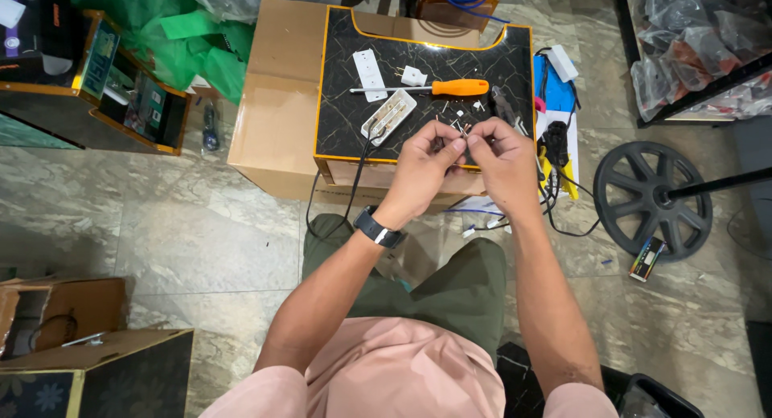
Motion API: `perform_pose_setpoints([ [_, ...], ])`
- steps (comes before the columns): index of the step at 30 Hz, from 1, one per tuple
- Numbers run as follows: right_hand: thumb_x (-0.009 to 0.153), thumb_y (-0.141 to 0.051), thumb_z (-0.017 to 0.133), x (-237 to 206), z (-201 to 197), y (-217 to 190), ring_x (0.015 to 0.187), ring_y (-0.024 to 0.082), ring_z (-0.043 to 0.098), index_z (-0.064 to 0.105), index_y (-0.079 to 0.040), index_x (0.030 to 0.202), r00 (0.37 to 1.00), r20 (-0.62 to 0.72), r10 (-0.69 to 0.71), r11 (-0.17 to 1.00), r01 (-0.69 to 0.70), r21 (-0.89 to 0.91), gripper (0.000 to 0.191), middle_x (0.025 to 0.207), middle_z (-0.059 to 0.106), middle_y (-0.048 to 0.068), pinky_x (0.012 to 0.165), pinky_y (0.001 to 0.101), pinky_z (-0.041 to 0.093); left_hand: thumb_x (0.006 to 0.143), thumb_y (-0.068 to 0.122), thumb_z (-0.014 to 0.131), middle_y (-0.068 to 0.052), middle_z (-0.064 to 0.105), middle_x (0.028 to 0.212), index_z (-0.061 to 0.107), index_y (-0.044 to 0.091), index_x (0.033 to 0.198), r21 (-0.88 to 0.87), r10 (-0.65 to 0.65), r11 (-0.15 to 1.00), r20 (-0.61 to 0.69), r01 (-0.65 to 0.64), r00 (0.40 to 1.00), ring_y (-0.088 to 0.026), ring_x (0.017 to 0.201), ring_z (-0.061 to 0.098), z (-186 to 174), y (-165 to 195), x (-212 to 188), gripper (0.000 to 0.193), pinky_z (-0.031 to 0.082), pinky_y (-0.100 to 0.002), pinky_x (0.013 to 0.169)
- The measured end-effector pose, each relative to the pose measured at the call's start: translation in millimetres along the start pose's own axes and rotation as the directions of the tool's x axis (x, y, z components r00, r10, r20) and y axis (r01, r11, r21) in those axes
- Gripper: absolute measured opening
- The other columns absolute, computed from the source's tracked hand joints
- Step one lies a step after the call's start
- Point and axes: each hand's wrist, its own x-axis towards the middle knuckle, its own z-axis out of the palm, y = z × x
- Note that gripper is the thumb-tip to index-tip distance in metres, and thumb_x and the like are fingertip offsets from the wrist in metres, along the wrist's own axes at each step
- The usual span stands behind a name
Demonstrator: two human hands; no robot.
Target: The person sits at a small table repairing a power strip. They strip insulation from a black wire with pliers, twist the wire strands, unscrew and re-tighten the power strip's terminal screws with a screwdriver, and insert the wire ends into the terminals.
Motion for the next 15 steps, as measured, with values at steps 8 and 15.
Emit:
perform_pose_setpoints([
  [8,0.1,-0.005,0.067,9,-14,-8,0.076,0.001,0.051,0.069,0.001,0.097,0.999,0.036,-0.025,0.989,0.03,-0.145,0.007,0.085,0.061,-0.004,0.066,0.0193,0.04,0.094,0.008,0.073,0.0,0.066,0.078,0.072,0.003,0.1,0.53,0.111,0.841,0.029,-0.109,0.993,-0.004,0.069,0.055,-1,18,-2,0.008,0.045,-0.023,0.061],
  [15,0.103,-0.004,0.061,14,-11,-10,0.08,0.003,0.057,0.072,0.001,0.106,0.999,0.011,-0.049,0.999,0.049,-0.01,0.012,0.089,0.065,-0.002,0.071,0.0193,0.047,0.094,0.01,0.072,0.001,0.068,0.081,0.07,0.003,0.1,0.563,0.178,0.811,0.025,-0.161,0.984,-0.005,0.071,0.058,-2,26,-1,0.009,0.049,-0.024,0.064],
])
